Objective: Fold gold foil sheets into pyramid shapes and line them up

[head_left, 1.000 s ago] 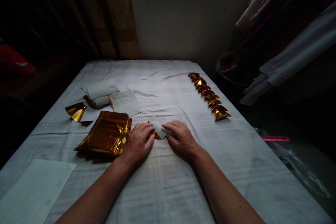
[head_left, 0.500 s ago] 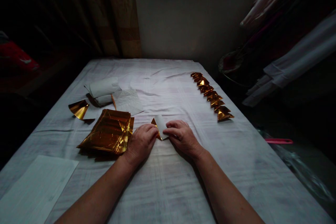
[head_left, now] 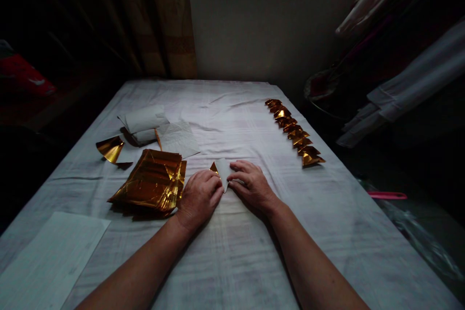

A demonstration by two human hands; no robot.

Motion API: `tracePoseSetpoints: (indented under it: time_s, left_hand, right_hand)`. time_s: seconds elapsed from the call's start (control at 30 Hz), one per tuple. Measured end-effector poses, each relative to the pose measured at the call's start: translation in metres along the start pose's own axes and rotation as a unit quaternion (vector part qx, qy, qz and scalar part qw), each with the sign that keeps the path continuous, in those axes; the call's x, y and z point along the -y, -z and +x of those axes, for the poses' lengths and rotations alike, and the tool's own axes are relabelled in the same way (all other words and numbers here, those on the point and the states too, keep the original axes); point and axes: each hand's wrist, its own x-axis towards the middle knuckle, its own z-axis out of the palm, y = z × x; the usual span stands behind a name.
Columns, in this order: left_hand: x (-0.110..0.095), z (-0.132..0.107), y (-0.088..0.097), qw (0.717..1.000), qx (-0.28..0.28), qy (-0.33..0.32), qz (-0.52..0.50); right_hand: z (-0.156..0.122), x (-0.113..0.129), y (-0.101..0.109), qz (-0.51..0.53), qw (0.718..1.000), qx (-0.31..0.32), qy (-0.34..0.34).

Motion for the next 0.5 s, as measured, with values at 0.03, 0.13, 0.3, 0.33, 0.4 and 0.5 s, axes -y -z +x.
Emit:
tracePoseSetpoints:
  time_s: [0.03, 0.13, 0.3, 0.33, 0.4, 0.5]
  left_hand:
    - [0.0, 0.0, 0.0, 1.0, 0.0, 0.002, -0.004]
    - [0.0, 0.001, 0.0, 1.0, 0.001, 0.004, -0.009]
    - [0.0, 0.0, -0.001, 1.0, -0.008, -0.006, -0.012]
    - [0.0, 0.0, -0.001, 1.0, -0.009, -0.006, -0.013]
    - [-0.001, 0.0, -0.001, 1.0, -0.008, -0.003, -0.014]
    - [-0.002, 0.0, -0.002, 1.0, -0.005, 0.011, -0.012]
  right_hand:
    - [0.002, 0.001, 0.0, -0.001, 1.0, 0.001, -0.007]
    - [0.006, 0.006, -0.001, -0.004, 1.0, 0.001, -0.022]
    - [0.008, 0.011, -0.001, -0.007, 1.0, -0.002, -0.028]
    - [0.008, 0.011, -0.002, -0.008, 1.0, -0.003, -0.028]
    - [0.008, 0.011, -0.001, -0.007, 1.0, -0.002, -0.03]
    - [0.007, 0.012, -0.001, -0.004, 0.999, 0.0, -0.034]
